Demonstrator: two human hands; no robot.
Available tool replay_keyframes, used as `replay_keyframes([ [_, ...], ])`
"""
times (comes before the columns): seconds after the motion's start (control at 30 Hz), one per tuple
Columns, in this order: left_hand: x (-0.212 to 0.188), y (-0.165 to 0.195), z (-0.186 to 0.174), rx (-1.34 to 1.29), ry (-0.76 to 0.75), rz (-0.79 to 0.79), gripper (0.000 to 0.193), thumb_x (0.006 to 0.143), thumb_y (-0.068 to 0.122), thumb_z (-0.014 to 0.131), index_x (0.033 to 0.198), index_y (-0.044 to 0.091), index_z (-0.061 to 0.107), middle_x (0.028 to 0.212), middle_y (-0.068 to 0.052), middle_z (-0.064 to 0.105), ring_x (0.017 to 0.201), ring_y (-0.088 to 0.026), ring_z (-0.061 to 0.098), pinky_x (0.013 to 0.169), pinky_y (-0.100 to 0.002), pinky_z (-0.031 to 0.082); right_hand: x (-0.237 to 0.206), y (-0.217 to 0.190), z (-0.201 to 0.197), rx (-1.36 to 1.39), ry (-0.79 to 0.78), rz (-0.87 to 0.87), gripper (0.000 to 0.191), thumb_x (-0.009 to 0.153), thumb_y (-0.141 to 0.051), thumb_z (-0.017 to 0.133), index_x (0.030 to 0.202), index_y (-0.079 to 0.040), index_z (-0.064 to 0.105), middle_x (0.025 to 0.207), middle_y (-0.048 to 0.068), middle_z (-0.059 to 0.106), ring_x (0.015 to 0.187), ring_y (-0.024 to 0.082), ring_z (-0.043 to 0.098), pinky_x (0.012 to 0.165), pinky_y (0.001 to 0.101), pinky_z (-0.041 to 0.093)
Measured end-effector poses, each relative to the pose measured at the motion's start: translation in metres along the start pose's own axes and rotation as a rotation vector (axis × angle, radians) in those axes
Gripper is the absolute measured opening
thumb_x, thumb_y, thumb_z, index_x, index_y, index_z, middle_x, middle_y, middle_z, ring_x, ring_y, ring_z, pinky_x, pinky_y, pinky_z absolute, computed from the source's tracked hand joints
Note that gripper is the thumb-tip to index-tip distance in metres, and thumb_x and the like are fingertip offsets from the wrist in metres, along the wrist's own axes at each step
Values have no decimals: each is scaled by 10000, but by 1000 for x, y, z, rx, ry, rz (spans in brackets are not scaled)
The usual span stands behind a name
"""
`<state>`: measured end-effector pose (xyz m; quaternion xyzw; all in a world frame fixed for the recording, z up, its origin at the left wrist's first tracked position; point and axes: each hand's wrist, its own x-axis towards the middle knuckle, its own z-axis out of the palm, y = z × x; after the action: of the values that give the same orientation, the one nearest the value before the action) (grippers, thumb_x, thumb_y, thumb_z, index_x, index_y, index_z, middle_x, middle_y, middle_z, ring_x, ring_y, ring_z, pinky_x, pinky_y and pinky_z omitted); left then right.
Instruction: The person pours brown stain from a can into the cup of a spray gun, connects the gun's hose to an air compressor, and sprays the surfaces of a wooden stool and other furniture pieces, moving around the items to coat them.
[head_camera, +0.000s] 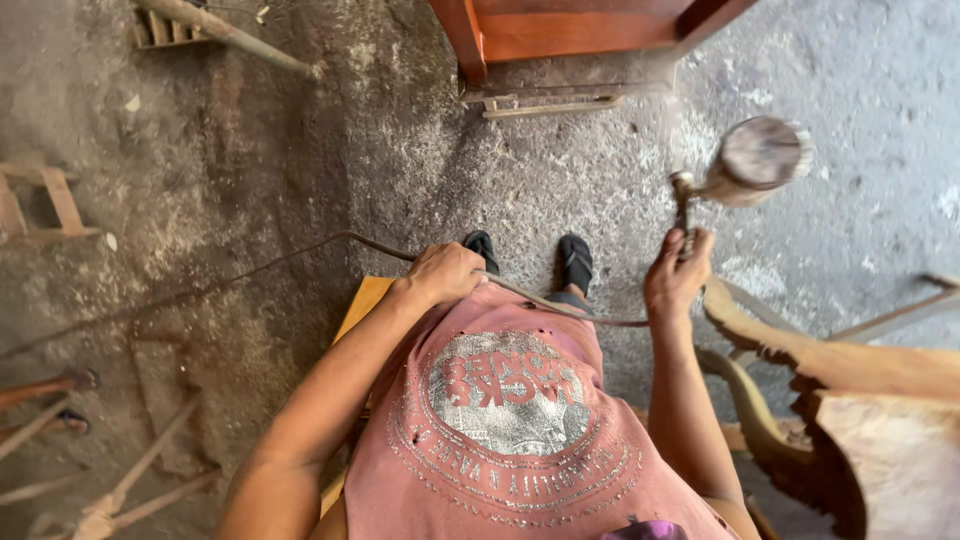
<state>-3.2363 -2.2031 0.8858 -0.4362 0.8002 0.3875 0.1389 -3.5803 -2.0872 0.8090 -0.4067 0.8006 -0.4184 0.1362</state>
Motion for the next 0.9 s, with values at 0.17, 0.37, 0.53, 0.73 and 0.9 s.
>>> replay_keyframes([
  [0.17,-5,-33,-23,49,-1,40,212,870,340,699,891,147,784,829,-176,728,833,-390,709,781,-506,546,-16,-45,17,71,72,218,439,1130,-429,546,1113,9,557,816,180,634,716,255,570,647,423,466],
  [0.37,-17,-71,-44,75,-30,23,206,845,328,705,914,154,792,841,-150,748,829,-363,723,786,-492,551,-48,-122,51,44,-240,155,437,1079,-427,561,1136,6,556,816,201,661,724,276,645,654,456,505],
  [0.53,-16,-77,-52,93,-50,45,192,836,308,714,925,168,811,847,-150,754,834,-359,726,801,-476,554,-43,-140,57,187,-349,-147,444,1045,-419,587,1159,10,577,852,222,661,769,284,639,686,471,520],
  [0.73,-9,-60,-56,73,-91,-4,199,857,345,718,943,185,802,822,-110,763,772,-316,732,779,-461,555,3,-98,46,35,-133,281,412,1104,-449,543,1052,-40,532,768,112,615,676,216,561,595,444,451],
  [0.9,-11,-56,-64,19,-23,42,200,874,344,711,944,179,801,796,-111,752,752,-322,723,755,-466,553,30,-76,49,-48,123,173,466,1187,-458,559,1025,-25,497,790,116,601,698,187,544,587,398,430],
])
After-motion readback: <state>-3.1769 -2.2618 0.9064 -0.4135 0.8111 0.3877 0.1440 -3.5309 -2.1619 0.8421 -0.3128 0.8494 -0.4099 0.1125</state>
